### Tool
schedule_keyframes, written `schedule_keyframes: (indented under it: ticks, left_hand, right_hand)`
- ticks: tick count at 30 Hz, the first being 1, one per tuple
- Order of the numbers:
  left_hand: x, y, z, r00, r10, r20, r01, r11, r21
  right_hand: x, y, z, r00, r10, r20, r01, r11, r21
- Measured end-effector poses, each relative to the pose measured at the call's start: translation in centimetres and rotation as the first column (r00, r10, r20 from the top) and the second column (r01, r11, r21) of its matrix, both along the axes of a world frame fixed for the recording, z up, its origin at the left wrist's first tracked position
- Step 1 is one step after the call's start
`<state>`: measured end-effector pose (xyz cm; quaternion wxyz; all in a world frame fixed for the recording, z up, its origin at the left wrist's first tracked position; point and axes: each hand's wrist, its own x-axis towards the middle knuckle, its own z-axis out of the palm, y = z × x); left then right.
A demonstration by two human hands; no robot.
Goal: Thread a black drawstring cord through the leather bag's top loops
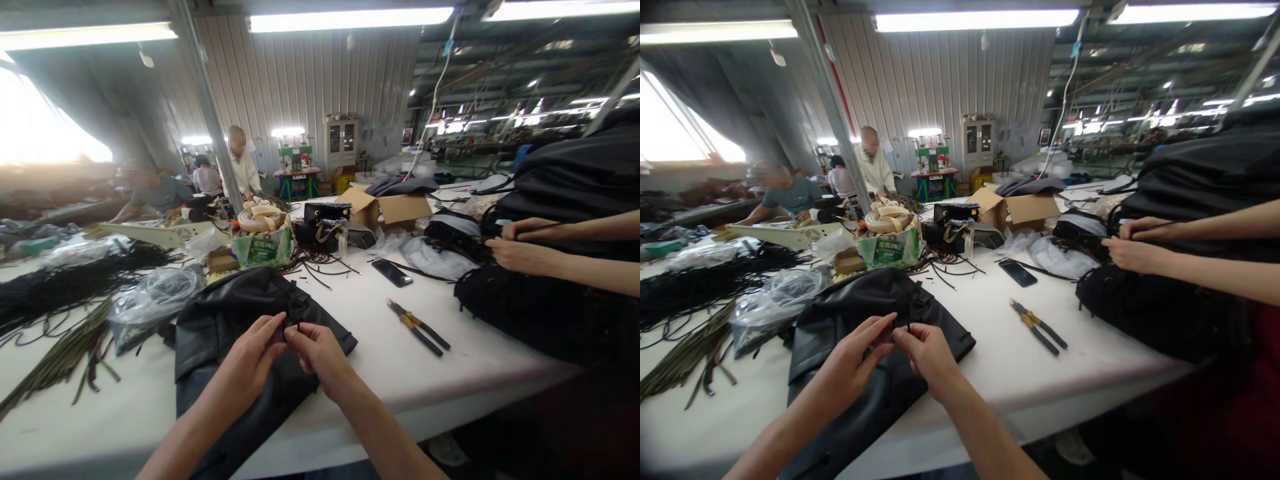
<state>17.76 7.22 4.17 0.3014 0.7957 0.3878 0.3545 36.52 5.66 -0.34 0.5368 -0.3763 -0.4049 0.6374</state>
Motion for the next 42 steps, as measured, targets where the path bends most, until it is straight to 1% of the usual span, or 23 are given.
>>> schedule_keyframes:
  ticks: [1,3,6,8,11,13,14,16,18,19,20,21,22,24,25,27,29,32,34,36,38,40,42]
  left_hand:
    - [-0.1,0.1,0.0,0.998,-0.023,-0.053,0.026,0.999,0.038]
    - [-0.3,0.4,0.1,0.992,-0.054,-0.112,0.061,0.996,0.065]
    - [-0.5,0.7,0.0,0.982,-0.063,-0.176,0.084,0.989,0.118]
    - [-0.5,0.8,-0.3,0.968,-0.061,-0.242,0.1,0.983,0.153]
    - [-0.3,0.9,-1.1,0.947,-0.057,-0.316,0.107,0.984,0.145]
    - [-0.1,0.9,-1.6,0.951,-0.04,-0.306,0.083,0.988,0.127]
    - [0.0,0.8,-1.7,0.96,-0.031,-0.277,0.065,0.991,0.116]
    - [0.1,0.7,-1.8,0.986,-0.009,-0.166,0.017,0.999,0.05]
    - [0.0,0.5,-1.7,1.0,0.019,0.01,-0.018,0.993,-0.119]
    - [-0.1,0.4,-1.6,0.992,0.043,0.122,-0.013,0.972,-0.236]
    - [-0.2,0.2,-1.5,0.967,0.074,0.243,0.018,0.934,-0.356]
    - [-0.2,0.1,-1.4,0.925,0.112,0.364,0.073,0.886,-0.458]
    - [-0.3,0.0,-1.4,0.869,0.152,0.47,0.142,0.835,-0.532]
    - [-0.2,-0.2,-1.3,0.76,0.222,0.611,0.261,0.756,-0.6]
    - [-0.1,-0.2,-1.3,0.721,0.243,0.649,0.301,0.734,-0.609]
    - [0.0,-0.2,-1.2,0.67,0.269,0.692,0.346,0.711,-0.612]
    - [0.1,-0.1,-1.1,0.637,0.282,0.717,0.372,0.702,-0.607]
    - [0.1,-0.1,-1.3,0.605,0.305,0.735,0.387,0.694,-0.607]
    - [0.2,-0.1,-1.6,0.589,0.32,0.742,0.394,0.688,-0.609]
    - [0.3,-0.2,-1.9,0.583,0.323,0.745,0.403,0.682,-0.611]
    - [0.5,-0.4,-2.2,0.593,0.316,0.74,0.403,0.68,-0.613]
    - [0.6,-0.7,-2.3,0.613,0.3,0.731,0.397,0.683,-0.613]
    - [0.9,-0.8,-2.5,0.629,0.283,0.724,0.397,0.684,-0.612]
  right_hand:
    - [-0.1,-0.1,0.0,1.0,-0.005,0.015,0.005,1.0,0.015]
    - [-0.1,-0.2,0.1,0.999,-0.019,0.029,0.018,0.999,0.036]
    - [-0.1,-0.3,0.2,0.999,-0.028,0.033,0.027,0.999,0.04]
    - [0.0,-0.2,0.1,0.998,-0.02,0.054,0.017,0.999,0.042]
    - [0.0,0.1,-0.4,0.99,-0.046,0.133,0.033,0.995,0.098]
    - [0.0,0.2,-0.5,0.981,-0.082,0.177,0.057,0.988,0.142]
    - [0.0,0.1,-0.4,0.979,-0.084,0.186,0.056,0.987,0.153]
    - [0.2,-0.2,-0.1,0.983,-0.034,0.179,0.007,0.988,0.152]
    - [0.5,-0.7,0.5,0.99,0.039,0.133,-0.059,0.987,0.149]
    - [0.7,-1.0,0.9,0.992,0.055,0.114,-0.072,0.985,0.156]
    - [0.9,-1.1,1.3,0.992,0.047,0.113,-0.066,0.983,0.171]
    - [1.1,-1.3,1.7,0.991,0.02,0.129,-0.046,0.979,0.199]
    - [1.4,-1.3,2.2,0.988,-0.018,0.151,-0.018,0.972,0.236]
    - [1.9,-1.1,3.2,0.979,-0.101,0.174,0.041,0.947,0.32]
    - [2.2,-0.9,3.6,0.978,-0.136,0.158,0.074,0.934,0.351]
    - [2.5,-0.5,4.4,0.981,-0.178,0.08,0.138,0.923,0.359]
    - [2.8,-0.2,4.7,0.983,-0.18,0.031,0.161,0.934,0.319]
    - [2.8,-0.3,4.4,0.99,-0.132,0.045,0.115,0.957,0.266]
    - [2.6,-0.8,3.8,0.987,-0.142,0.077,0.116,0.956,0.268]
    - [2.4,-1.3,3.3,0.979,-0.178,0.104,0.144,0.951,0.275]
    - [2.1,-1.7,2.8,0.964,-0.215,0.158,0.162,0.942,0.293]
    - [1.8,-1.9,2.6,0.937,-0.26,0.232,0.168,0.921,0.352]
    - [1.6,-2.0,2.5,0.906,-0.316,0.281,0.177,0.887,0.427]
